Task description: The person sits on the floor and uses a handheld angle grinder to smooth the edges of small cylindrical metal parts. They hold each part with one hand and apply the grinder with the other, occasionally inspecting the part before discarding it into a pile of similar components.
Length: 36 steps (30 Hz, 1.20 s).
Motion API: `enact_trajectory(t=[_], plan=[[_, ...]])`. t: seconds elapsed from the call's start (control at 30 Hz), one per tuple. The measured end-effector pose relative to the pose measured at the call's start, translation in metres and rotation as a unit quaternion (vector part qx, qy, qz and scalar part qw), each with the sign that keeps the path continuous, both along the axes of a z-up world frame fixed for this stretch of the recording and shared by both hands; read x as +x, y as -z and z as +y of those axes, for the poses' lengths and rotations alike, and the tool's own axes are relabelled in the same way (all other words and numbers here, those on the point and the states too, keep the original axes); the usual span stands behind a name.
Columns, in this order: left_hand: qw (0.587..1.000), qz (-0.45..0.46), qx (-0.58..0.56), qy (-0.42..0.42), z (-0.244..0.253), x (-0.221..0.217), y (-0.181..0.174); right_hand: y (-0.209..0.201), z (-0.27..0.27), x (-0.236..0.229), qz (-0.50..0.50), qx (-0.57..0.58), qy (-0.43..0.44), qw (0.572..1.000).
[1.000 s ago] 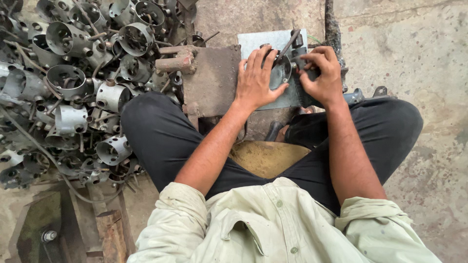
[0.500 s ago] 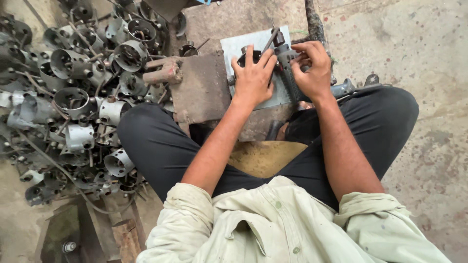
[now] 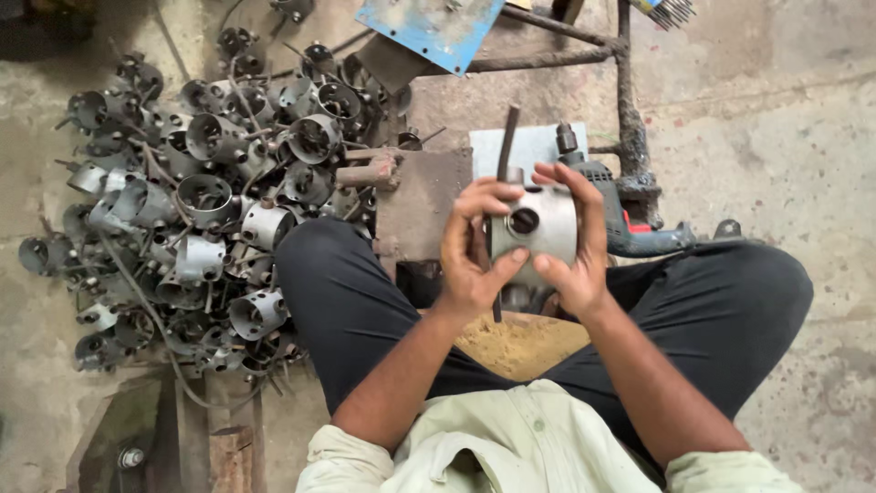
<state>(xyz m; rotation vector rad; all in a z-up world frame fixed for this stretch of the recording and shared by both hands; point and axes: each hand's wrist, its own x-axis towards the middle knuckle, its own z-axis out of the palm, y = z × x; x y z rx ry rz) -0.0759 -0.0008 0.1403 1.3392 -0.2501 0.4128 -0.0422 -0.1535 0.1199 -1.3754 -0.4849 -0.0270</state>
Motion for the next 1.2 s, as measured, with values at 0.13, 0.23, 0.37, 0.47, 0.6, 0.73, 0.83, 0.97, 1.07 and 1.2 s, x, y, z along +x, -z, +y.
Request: enact_trajectory(t=[0.13,0.23,0.37,0.47,0.6,0.73,0.83,0.97,1.07,1.2], plan=[[0.998,-0.015,-0.062,0.008,0.0,-0.01,-0.011,-0.019,0.001,-0.024,-0.024,-0.009,0.023,0.999],[0.999,-0.018,-0.041,-0.002,0.001,-0.02,-0.022,-0.022,-0.004,-0.03,-0.042,0.009,0.037,0.998],[0.999,-0.041,-0.001,-0.023,-0.004,-0.024,-0.033,-0.02,-0.003,-0.037,-0.043,0.047,0.042,0.997],[0.998,-0.054,0.002,-0.029,-0.004,-0.025,-0.035,-0.021,-0.004,-0.04,-0.032,0.05,0.04,0.997],[0.996,-0.068,0.021,-0.047,-0.006,-0.025,-0.033,-0.023,-0.003,-0.04,-0.025,0.068,0.038,0.997],[0.995,-0.082,0.022,-0.047,-0.007,-0.023,-0.031,-0.024,-0.003,-0.041,-0.009,0.075,0.048,0.996],[0.995,-0.08,0.022,-0.046,-0.008,-0.023,-0.03,-0.022,-0.005,-0.04,-0.007,0.071,0.048,0.996],[0.995,-0.082,0.03,-0.05,-0.008,-0.022,-0.029,-0.019,-0.006,-0.039,-0.006,0.069,0.048,0.996],[0.996,-0.072,0.033,-0.051,-0.008,-0.022,-0.029,-0.016,-0.006,-0.039,-0.002,0.062,0.049,0.997],[0.996,-0.07,0.035,-0.044,-0.006,-0.021,-0.028,-0.014,-0.005,-0.038,-0.003,0.065,0.049,0.997]])
